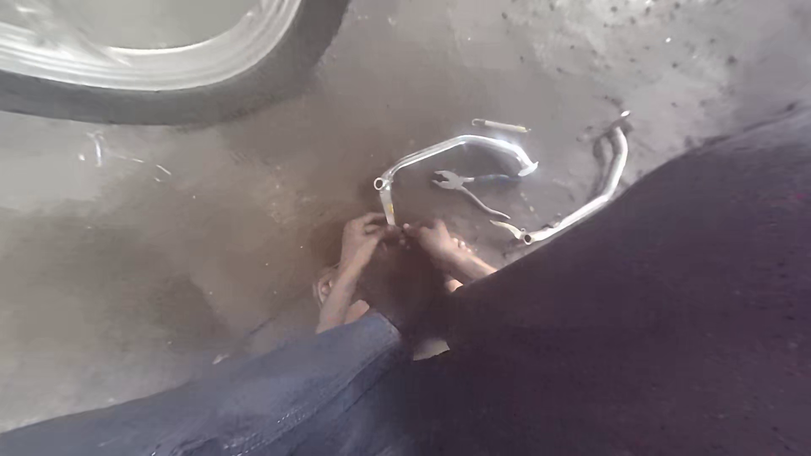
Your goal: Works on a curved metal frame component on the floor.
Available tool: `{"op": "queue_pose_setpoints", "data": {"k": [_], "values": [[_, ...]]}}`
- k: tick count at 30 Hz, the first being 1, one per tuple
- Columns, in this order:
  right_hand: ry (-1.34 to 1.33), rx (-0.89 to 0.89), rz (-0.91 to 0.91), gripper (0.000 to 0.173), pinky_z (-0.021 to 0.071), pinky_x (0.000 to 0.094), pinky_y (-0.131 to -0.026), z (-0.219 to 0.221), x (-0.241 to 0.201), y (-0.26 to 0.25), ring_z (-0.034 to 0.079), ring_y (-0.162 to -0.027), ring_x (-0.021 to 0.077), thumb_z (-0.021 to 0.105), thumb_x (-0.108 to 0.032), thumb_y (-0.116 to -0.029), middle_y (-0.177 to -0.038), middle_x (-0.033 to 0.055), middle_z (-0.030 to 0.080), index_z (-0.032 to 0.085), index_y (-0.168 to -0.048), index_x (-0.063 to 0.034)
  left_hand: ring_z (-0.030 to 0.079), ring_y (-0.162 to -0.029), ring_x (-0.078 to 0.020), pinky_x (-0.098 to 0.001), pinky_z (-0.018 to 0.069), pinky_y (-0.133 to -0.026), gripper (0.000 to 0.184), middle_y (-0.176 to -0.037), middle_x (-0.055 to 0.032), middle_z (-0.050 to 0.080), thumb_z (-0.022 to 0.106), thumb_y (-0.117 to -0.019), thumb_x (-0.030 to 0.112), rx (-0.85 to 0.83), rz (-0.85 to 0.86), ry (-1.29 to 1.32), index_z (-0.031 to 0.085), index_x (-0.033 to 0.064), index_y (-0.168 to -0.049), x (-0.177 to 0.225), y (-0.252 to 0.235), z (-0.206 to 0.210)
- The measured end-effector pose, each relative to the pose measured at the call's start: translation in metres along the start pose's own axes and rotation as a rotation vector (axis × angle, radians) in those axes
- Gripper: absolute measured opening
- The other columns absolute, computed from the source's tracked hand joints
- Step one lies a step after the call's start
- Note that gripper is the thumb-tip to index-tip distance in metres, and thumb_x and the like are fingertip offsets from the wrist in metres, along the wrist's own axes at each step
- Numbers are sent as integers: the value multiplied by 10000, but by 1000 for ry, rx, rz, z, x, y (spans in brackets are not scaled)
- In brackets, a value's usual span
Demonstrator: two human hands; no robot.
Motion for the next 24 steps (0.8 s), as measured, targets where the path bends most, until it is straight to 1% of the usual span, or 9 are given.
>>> {"op": "queue_pose_setpoints", "data": {"k": [3,6,8,10,12,14,18,21,24], "values": [[78,7,-55,209,602,343,-704,-1,-1,-1,697,-726,159,639,-205,-1019,-854,89,726,698,-1049,-7,723,-813,-150,-362,603,-732,340,-1019,-88,761,734,-958,212,1,-3,-76,687,75,-1265,4,-8,-3],[201,109,-230,237,591,418,-761,-7,-15,-2,691,-800,201,649,-245,-1006,-906,111,707,680,-1076,-21,732,-904,-175,-399,610,-827,306,-1071,-98,754,732,-958,197,24,24,-101,705,68,-1234,7,-11,-6],[183,76,-329,228,576,387,-730,-10,-27,-10,668,-768,172,654,-240,-1005,-876,95,691,670,-1056,-18,731,-961,-175,-397,603,-901,283,-1119,-102,745,722,-963,170,31,54,-116,710,59,-1223,7,-12,-7],[145,-39,-360,204,556,334,-685,-6,-38,-20,636,-726,133,658,-225,-1004,-849,71,673,672,-1036,-24,727,-964,-176,-400,593,-912,259,-1110,-103,746,713,-970,176,27,64,-164,722,60,-1202,6,-12,-9],[172,-96,-396,189,562,324,-704,1,-49,-25,644,-739,122,677,-202,-993,-868,68,686,687,-1040,-20,725,-935,-173,-401,593,-894,202,-1044,-108,750,717,-962,159,36,58,-178,736,33,-1119,9,-13,-8],[227,-105,-439,173,580,327,-718,7,-53,-28,665,-750,123,681,-176,-985,-889,71,705,699,-1053,-18,719,-952,-192,-425,581,-914,165,-1023,-115,748,697,-967,136,39,37,-191,745,23,-1077,11,-13,-8],[297,-91,-450,166,590,352,-686,10,-47,-26,674,-706,137,693,-183,-971,-828,69,711,711,-983,-19,721,-922,-186,-418,585,-895,153,-987,-105,752,704,-965,159,69,65,-211,761,33,-1031,9,-13,-10],[360,-132,-462,171,590,360,-726,7,-50,-27,681,-748,134,696,-198,-974,-874,65,723,725,-1025,-38,716,-928,-183,-419,581,-897,176,-1000,-104,749,696,-979,190,54,33,-217,759,38,-1042,9,-14,-10],[343,-165,-486,160,577,339,-688,11,-54,-28,656,-704,128,680,-179,-981,-842,65,703,725,-1015,-29,713,-976,-200,-443,572,-926,186,-1044,-110,748,688,-977,175,37,1,-223,756,42,-1088,8,-19,-11]]}}
Point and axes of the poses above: each hand's wrist, its own y-axis away from the middle knuckle, its own z-axis out of the palm, x = y × z, the point moved 2 cm from there along -y, towards the middle knuckle
